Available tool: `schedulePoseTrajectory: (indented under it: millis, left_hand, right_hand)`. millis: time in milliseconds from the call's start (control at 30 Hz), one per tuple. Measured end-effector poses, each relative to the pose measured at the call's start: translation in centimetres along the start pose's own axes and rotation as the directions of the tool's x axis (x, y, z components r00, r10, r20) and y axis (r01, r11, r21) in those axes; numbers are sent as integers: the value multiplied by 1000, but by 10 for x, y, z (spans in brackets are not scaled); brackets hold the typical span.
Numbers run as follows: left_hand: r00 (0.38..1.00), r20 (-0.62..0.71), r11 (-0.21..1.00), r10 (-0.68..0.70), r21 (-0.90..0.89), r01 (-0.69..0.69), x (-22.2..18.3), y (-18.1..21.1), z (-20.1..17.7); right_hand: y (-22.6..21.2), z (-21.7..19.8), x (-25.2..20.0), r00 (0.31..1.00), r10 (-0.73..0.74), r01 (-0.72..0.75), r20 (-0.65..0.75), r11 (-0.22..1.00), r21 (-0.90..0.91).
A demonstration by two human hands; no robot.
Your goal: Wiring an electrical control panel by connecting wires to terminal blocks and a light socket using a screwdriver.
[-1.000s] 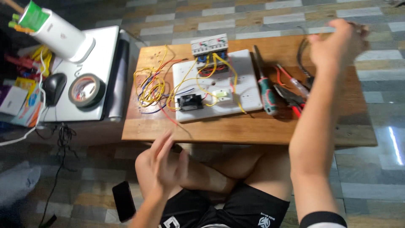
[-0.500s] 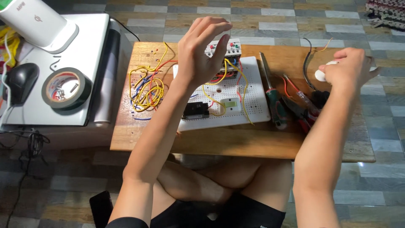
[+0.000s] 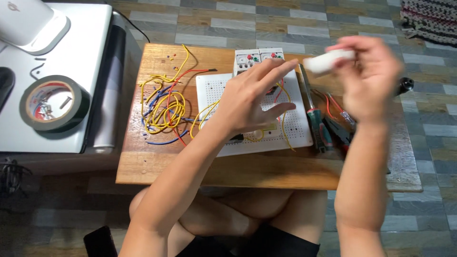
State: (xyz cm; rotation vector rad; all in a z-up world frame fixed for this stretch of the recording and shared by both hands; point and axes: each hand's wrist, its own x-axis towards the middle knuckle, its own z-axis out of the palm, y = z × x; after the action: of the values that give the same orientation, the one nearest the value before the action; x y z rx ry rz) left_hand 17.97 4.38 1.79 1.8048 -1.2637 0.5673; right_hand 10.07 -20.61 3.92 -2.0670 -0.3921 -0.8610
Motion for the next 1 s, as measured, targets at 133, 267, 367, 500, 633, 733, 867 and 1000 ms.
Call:
schedulePoseTrajectory:
  millis: [133, 267, 367, 500, 633, 733, 867, 1000]
  left_hand:
    - [999, 34, 997, -29, 78, 26, -2, -4, 6]
    - [998, 20, 997, -52, 66, 50, 0, 3, 3]
    - [995, 55, 994, -84, 74, 80, 1, -2, 6]
    - [995, 36, 990, -90, 112, 86, -4, -13, 12]
    - [989, 55, 975, -140, 184, 128, -8, -19, 17]
    - [974, 124, 979, -188, 105, 175, -5, -13, 9]
    - [966, 174, 981, -194, 61, 186, -1, -11, 7]
    - [960, 203, 981, -195, 57, 187, -1, -12, 6]
  right_hand:
    - [-18, 50, 2, 998, -39, 29, 43, 979, 202]
    - [-38, 64, -7, 996, 93, -88, -9, 967, 240]
    - [-28, 66, -10, 998, 65, -58, -21, 968, 245]
    - [-18, 73, -11, 996, 87, -86, -6, 989, 124]
    - [-32, 79, -11, 997, 69, -71, 27, 994, 79]
    - [-29, 79, -10, 998, 44, -45, 34, 998, 51]
    - [-33, 76, -9, 998, 42, -43, 42, 998, 43]
    - [-31, 74, -9, 996, 8, -12, 85, 999, 41]
